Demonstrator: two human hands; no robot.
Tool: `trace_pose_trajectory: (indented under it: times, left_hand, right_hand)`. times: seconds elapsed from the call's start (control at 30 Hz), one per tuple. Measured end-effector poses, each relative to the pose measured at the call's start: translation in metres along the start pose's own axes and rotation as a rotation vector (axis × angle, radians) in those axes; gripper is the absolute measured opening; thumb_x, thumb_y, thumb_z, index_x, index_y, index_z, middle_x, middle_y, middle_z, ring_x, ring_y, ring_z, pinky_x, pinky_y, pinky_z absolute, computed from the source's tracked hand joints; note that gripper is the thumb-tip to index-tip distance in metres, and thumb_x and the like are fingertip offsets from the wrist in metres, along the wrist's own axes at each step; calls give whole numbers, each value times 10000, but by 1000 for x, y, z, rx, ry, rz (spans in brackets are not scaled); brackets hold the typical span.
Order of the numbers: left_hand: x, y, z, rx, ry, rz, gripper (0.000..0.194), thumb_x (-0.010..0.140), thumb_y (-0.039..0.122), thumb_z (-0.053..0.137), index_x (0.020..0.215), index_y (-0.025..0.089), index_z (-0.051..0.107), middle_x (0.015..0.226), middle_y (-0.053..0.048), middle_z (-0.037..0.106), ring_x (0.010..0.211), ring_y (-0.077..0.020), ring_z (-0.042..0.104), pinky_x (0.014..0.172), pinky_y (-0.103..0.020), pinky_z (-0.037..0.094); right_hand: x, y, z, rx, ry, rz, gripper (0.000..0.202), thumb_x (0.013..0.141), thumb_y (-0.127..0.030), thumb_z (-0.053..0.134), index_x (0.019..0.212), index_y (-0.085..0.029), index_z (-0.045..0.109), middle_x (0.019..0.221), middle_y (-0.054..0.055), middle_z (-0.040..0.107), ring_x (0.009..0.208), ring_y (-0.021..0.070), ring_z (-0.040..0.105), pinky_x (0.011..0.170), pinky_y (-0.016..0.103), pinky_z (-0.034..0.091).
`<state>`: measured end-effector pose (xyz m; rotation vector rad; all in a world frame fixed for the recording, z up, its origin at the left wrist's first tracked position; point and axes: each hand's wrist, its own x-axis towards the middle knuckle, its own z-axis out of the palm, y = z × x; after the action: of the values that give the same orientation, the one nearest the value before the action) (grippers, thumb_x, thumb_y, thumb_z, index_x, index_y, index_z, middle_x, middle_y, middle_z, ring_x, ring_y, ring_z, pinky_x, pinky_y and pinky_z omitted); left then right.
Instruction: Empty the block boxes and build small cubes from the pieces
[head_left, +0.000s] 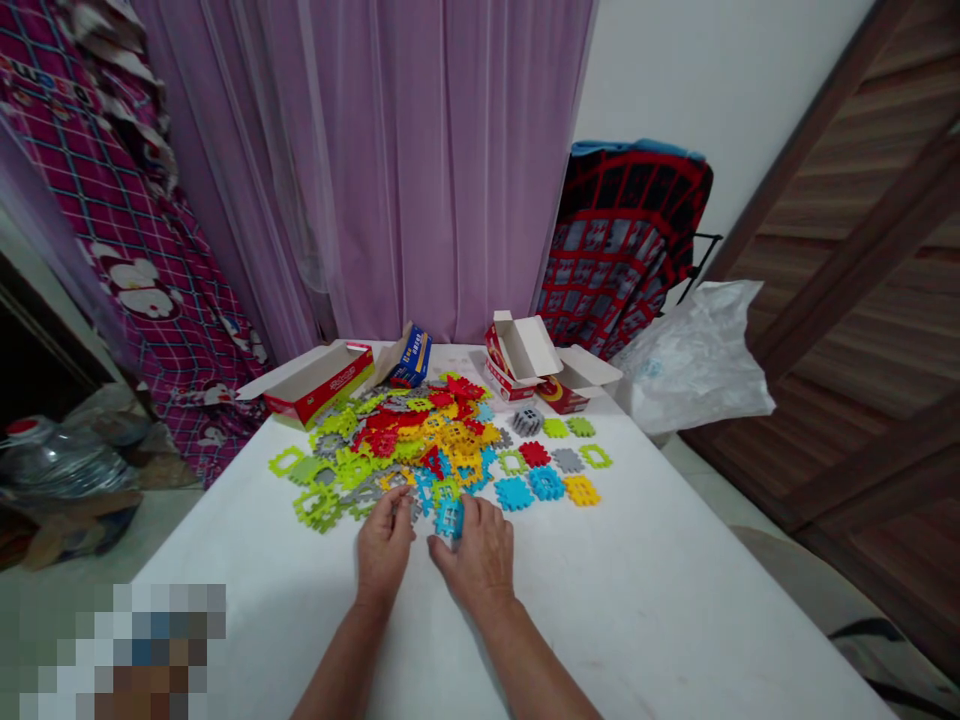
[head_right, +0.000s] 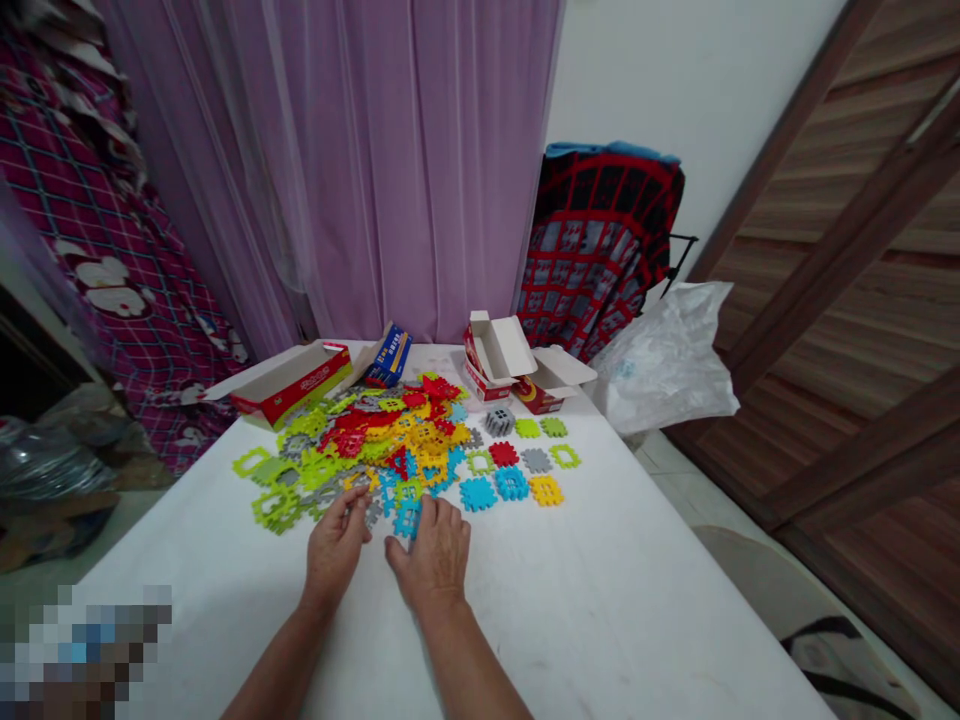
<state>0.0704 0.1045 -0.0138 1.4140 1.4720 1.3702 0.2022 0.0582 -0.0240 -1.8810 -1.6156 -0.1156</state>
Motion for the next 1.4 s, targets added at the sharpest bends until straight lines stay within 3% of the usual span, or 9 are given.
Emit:
trace_pose_trajectory:
  times: [0.23,0.43,0.67,0.77,0.9,1.0,1.07,1.2,1.4]
  left_hand:
    - [1,2,0,-9,-6,-15,391,802,514,533,998,208,677,870,-34,736,529,-114,600,500,-239,520]
    - [1,2,-1,-23,-17,-19,408,788,519,555,1014,201,676,873,-41,740,530,-118,606,504,-241,523]
    - [0,8,-1,-20,-16,-64,454,750,542,534,1016,198,664,885,-43,735,509,-119,596,551,-272,538]
    - [0,7,-2,-23,-18,-63,468,737,549,541,1025,201,661,866,-40,736,507,-125,596,546,-276,533]
    - [1,6,-2,-21,-19,-69,484,739,565,533,1033,201,657,842,-30,732,499,-124,589,528,-272,528]
    - [1,7,-1,-19,-29,-70,485,741,575,529,1018,200,660,849,-31,734,494,-123,587,523,-274,529]
    - [2,7,0,-4,-35,-69,491,739,583,531,1018,202,664,837,-26,737,499,-129,598,531,-279,533]
    - [2,3,0,34,-29,-63,514,744,594,525,1041,199,665,820,-21,738,524,-138,622,546,-279,533]
    - [3,2,-1,72,-19,-50,515,743,593,517,1036,197,670,789,-24,742,530,-149,631,557,-290,536]
  right_hand:
    - [2,2,-2,-5,-47,-5,406,760,-314,669,1138,-195,580,1124,132,635,1017,312,550,822,425,406]
    - [2,3,-3,14,-69,26,520,717,-411,730,1158,-177,582,1159,136,630,1056,314,547,861,440,408]
    - [-2,2,0,90,-51,13,485,708,-346,705,1155,-198,590,1166,117,624,1092,291,551,893,424,430]
    - [0,24,-5,172,16,-27,575,700,-319,687,1244,-198,544,1202,116,618,1130,286,553,941,435,439]
    - [28,92,-36,202,61,-17,630,719,-334,669,1314,-221,499,1211,111,629,1112,285,581,956,463,459]
    - [60,143,-66,165,-26,-4,707,678,-373,715,1328,-192,501,1193,124,644,1063,292,610,936,465,477]
    - [77,165,-79,135,-112,-28,730,659,-376,729,1326,-182,505,1182,124,654,1068,288,613,944,461,474]
    - [92,181,-84,101,-230,-78,739,647,-356,735,1329,-186,505,1163,111,668,1069,275,610,950,437,463]
    - [92,183,-77,81,-265,-70,754,657,-357,721,1357,-201,486,1193,108,656,1097,279,596,965,440,446]
